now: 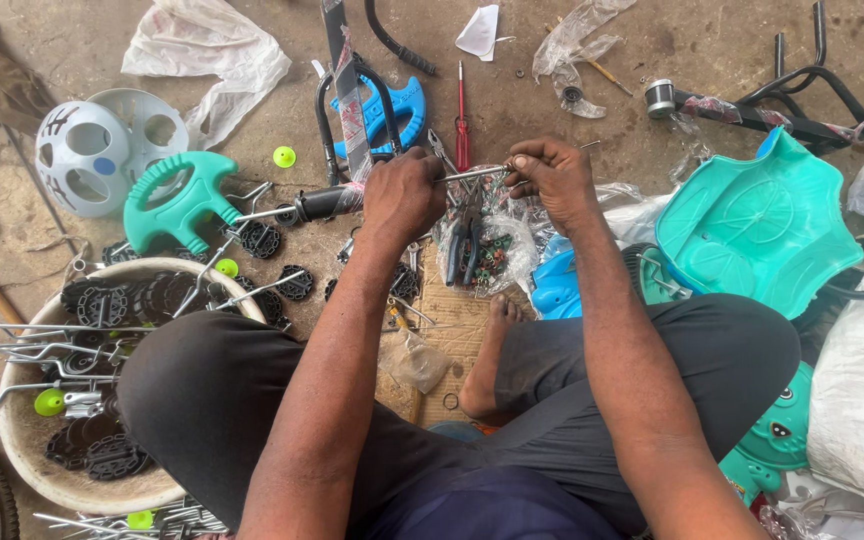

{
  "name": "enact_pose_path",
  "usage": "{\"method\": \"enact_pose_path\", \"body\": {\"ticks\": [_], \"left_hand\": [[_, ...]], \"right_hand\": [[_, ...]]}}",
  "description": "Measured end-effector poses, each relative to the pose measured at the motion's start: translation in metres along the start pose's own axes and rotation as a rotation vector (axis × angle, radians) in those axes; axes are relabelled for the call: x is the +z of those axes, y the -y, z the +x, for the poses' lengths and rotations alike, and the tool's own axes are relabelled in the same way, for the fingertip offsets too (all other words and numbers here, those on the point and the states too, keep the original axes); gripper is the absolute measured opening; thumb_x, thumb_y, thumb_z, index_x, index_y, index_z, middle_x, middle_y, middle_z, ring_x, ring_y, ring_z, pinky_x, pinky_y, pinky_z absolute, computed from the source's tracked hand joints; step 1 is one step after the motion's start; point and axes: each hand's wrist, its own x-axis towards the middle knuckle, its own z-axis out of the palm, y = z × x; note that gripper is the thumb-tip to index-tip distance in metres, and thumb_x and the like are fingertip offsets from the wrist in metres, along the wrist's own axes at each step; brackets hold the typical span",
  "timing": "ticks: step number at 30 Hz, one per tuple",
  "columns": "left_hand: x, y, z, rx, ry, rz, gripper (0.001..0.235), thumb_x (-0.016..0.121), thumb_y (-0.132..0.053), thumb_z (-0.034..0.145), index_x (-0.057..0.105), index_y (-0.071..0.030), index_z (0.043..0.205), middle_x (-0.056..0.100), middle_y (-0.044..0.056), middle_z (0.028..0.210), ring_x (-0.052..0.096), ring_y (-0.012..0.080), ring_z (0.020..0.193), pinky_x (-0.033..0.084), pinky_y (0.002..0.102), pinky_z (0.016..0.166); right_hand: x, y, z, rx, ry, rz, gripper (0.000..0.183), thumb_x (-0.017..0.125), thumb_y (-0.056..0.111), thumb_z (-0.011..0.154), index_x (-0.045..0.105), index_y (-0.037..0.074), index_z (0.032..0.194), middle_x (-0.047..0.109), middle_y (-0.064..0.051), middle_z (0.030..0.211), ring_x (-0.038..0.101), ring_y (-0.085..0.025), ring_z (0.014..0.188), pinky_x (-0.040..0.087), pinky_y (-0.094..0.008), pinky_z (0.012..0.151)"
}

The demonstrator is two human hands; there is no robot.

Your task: The person assembles a child's tricycle by attaching wheels to the frame using a wrench and screwdriver. They secure the front wheel and then attach the rear wheels, tightening the nuts to complete the assembly.

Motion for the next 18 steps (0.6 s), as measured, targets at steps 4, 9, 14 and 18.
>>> {"method": "enact_pose_path", "body": {"ticks": [4,9,14,18], "left_hand": [[0.003,0.002,-0.002,0.019,-0.04,0.002,0.013,0.064,-0.015,0.088,0.076,-0.01,0.086,0.069,0.009,0.091,0.068,0.0291,0.089,0.047,0.046,0.076],[0.005,0.002,-0.001,0.015,-0.038,-0.003,0.012,0.064,-0.014,0.088,0.075,-0.01,0.085,0.069,0.009,0.09,0.068,0.0284,0.086,0.047,0.046,0.075],[0.003,0.001,-0.003,0.024,-0.049,0.028,0.01,0.066,-0.015,0.085,0.074,-0.009,0.086,0.068,0.009,0.087,0.068,0.029,0.085,0.047,0.046,0.074],[0.002,-0.001,-0.004,0.028,-0.045,0.037,0.009,0.069,-0.015,0.086,0.073,-0.008,0.088,0.068,0.01,0.09,0.067,0.0303,0.088,0.047,0.047,0.076]], "right_hand": [[0.013,-0.009,-0.001,0.059,-0.115,0.126,0.012,0.074,0.009,0.093,0.071,0.003,0.103,0.074,-0.01,0.085,0.073,-0.016,0.067,0.063,-0.031,0.055],[0.037,-0.016,-0.007,0.143,-0.089,0.248,0.009,0.08,0.013,0.088,0.073,0.009,0.091,0.073,-0.006,0.076,0.068,-0.014,0.059,0.06,-0.03,0.051],[0.068,-0.017,-0.013,0.201,-0.048,0.401,0.021,0.082,0.028,0.086,0.071,0.011,0.093,0.07,-0.002,0.074,0.065,-0.014,0.061,0.056,-0.032,0.053],[0.043,-0.034,-0.001,0.408,0.008,0.339,0.061,0.058,0.066,0.078,0.07,0.008,0.091,0.069,-0.005,0.071,0.068,-0.017,0.066,0.058,-0.033,0.06]]}}
